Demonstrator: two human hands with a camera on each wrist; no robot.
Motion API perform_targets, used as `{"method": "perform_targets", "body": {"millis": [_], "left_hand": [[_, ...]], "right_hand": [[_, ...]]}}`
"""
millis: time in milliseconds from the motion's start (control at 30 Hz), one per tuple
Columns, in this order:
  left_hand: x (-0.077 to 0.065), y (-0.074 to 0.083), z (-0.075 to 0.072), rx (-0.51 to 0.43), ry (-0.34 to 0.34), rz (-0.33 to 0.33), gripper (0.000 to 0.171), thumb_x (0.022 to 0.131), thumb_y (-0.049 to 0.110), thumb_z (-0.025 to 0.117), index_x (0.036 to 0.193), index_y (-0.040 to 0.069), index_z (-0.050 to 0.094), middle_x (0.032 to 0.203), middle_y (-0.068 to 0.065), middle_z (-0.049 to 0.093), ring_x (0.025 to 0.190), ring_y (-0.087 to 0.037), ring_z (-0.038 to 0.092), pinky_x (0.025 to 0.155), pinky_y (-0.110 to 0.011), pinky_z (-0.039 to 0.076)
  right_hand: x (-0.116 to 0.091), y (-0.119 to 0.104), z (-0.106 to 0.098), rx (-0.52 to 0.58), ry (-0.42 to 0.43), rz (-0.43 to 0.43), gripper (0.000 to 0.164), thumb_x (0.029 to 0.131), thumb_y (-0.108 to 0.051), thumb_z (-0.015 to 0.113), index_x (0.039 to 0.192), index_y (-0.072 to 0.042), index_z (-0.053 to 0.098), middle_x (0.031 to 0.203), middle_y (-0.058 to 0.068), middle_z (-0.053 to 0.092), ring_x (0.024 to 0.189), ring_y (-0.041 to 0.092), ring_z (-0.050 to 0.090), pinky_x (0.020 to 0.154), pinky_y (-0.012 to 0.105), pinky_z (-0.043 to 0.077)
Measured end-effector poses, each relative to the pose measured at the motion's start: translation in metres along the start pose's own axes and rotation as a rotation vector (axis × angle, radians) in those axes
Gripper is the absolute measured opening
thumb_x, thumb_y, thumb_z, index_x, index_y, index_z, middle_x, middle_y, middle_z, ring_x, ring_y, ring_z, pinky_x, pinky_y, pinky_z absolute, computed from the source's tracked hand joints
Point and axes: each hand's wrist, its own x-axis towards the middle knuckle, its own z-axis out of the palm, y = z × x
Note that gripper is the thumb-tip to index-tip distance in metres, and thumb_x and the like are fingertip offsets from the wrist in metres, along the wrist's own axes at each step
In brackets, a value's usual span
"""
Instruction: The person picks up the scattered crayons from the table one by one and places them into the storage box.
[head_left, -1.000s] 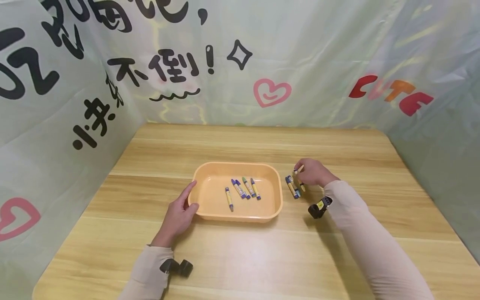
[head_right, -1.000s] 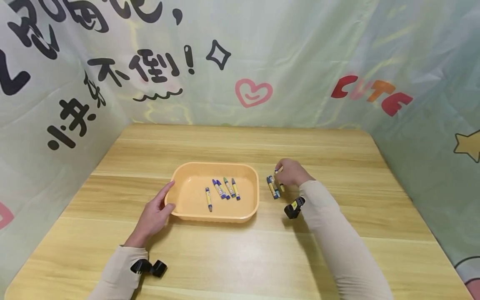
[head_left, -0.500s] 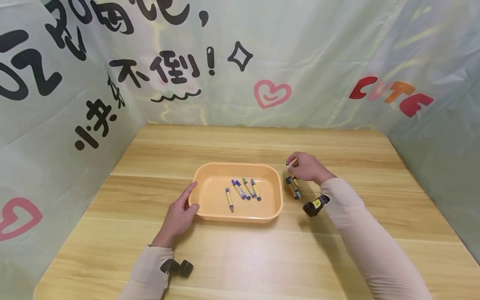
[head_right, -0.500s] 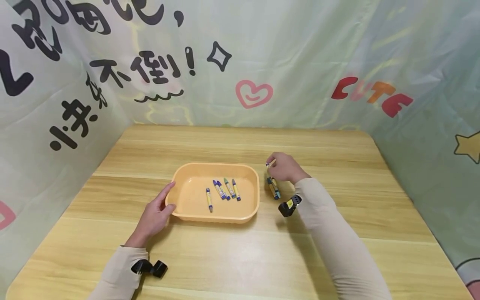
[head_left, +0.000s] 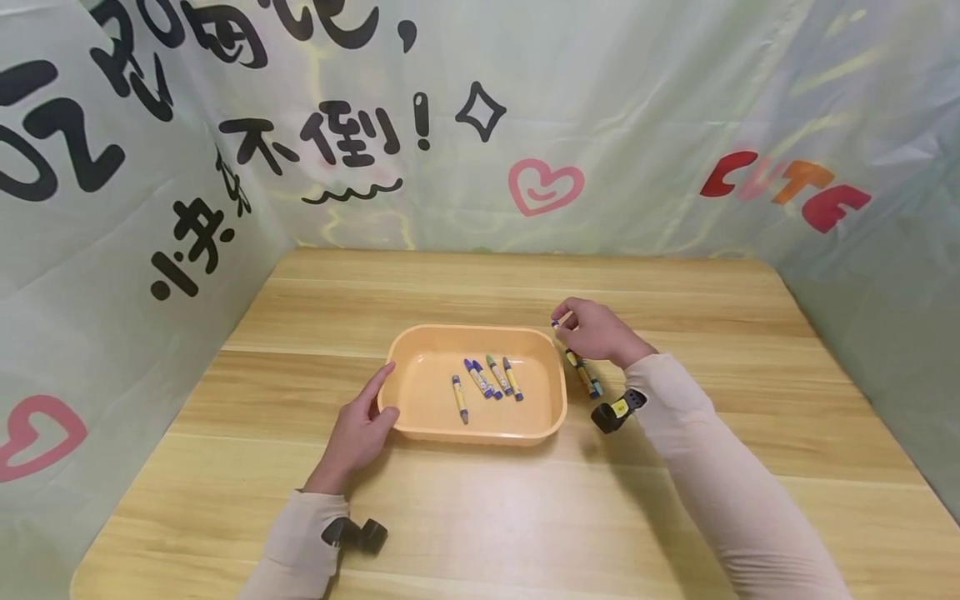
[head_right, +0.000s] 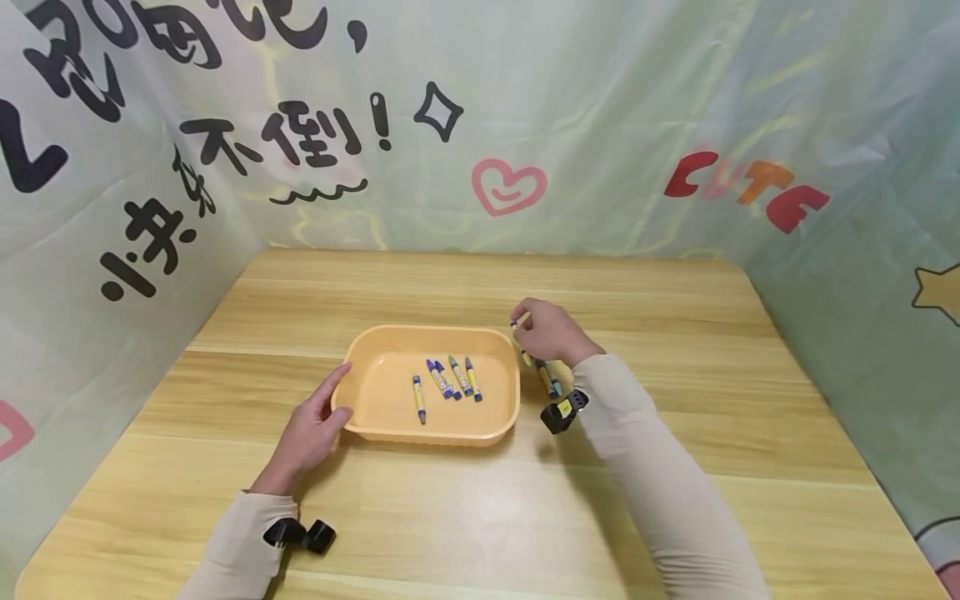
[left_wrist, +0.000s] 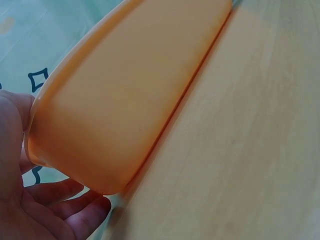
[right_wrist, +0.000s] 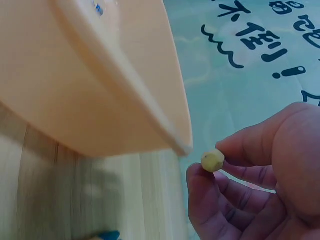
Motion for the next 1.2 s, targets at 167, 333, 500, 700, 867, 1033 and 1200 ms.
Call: {"method": "perform_targets", "body": {"millis": [167,333,500,700,867,1033,1200], "left_hand": [[-0.001,0.000,0.000,-0.002,-0.001,-0.002,0.064,0.088,0.007,0.054,0.149,0.018,0.040,0.092,-0.014,0.058,0.059,-0.014,0.041,0.056,-0.025,0.036],[-0.001,0.000,0.000,0.006,0.004,-0.003,0.065,0.087,0.007,0.055,0.149,0.019,0.040,0.067,-0.005,0.041,0.056,-0.014,0.037,0.053,-0.025,0.033],[-0.001,0.000,0.000,0.009,0.004,0.009,0.065,0.087,0.007,0.055,0.149,0.018,0.040,0.069,-0.004,0.042,0.056,-0.014,0.036,0.053,-0.026,0.033],[0.000,0.001,0.000,0.015,0.009,0.009,0.065,0.087,0.007,0.055,0.149,0.017,0.040,0.061,0.000,0.035,0.055,-0.014,0.037,0.052,-0.025,0.033],[0.000,0.002,0.000,0.016,0.001,0.003,0.065,0.087,0.007,0.054,0.149,0.017,0.040,0.061,0.000,0.036,0.055,-0.014,0.037,0.052,-0.025,0.033],[0.000,0.002,0.000,0.016,0.002,-0.010,0.065,0.087,0.007,0.054,0.149,0.018,0.040,0.063,-0.002,0.037,0.056,-0.014,0.037,0.053,-0.025,0.034],[-0.001,0.001,0.000,0.013,0.001,0.000,0.065,0.088,0.007,0.055,0.149,0.017,0.040,0.073,-0.009,0.046,0.059,-0.016,0.040,0.055,-0.025,0.036]], "right_hand": [[0.002,-0.009,0.004,-0.013,0.005,-0.014,0.028,0.093,-0.011,0.056,0.117,0.003,0.057,0.098,0.017,0.064,0.069,0.020,0.062,0.061,0.033,0.050],[0.004,-0.014,0.010,0.020,-0.015,-0.022,0.027,0.093,-0.010,0.057,0.117,0.002,0.056,0.098,0.017,0.063,0.066,0.019,0.062,0.059,0.033,0.052],[0.007,-0.018,0.017,0.043,-0.031,-0.046,0.025,0.092,-0.008,0.058,0.115,0.002,0.057,0.097,0.017,0.063,0.061,0.018,0.061,0.057,0.033,0.052],[0.010,-0.027,0.025,0.080,-0.055,-0.078,0.025,0.091,-0.006,0.058,0.115,0.003,0.056,0.094,0.016,0.061,0.060,0.019,0.062,0.057,0.033,0.053],[0.013,-0.034,0.032,0.112,-0.096,-0.073,0.027,0.091,-0.004,0.058,0.117,0.005,0.056,0.092,0.014,0.060,0.061,0.019,0.061,0.059,0.035,0.053],[0.018,-0.039,0.039,0.106,-0.144,-0.080,0.027,0.092,-0.003,0.058,0.117,0.004,0.056,0.093,0.012,0.059,0.066,0.019,0.060,0.060,0.033,0.052],[0.024,-0.042,0.047,0.088,-0.211,-0.076,0.025,0.091,-0.002,0.058,0.115,0.003,0.057,0.092,0.011,0.060,0.065,0.018,0.058,0.059,0.031,0.051]]}}
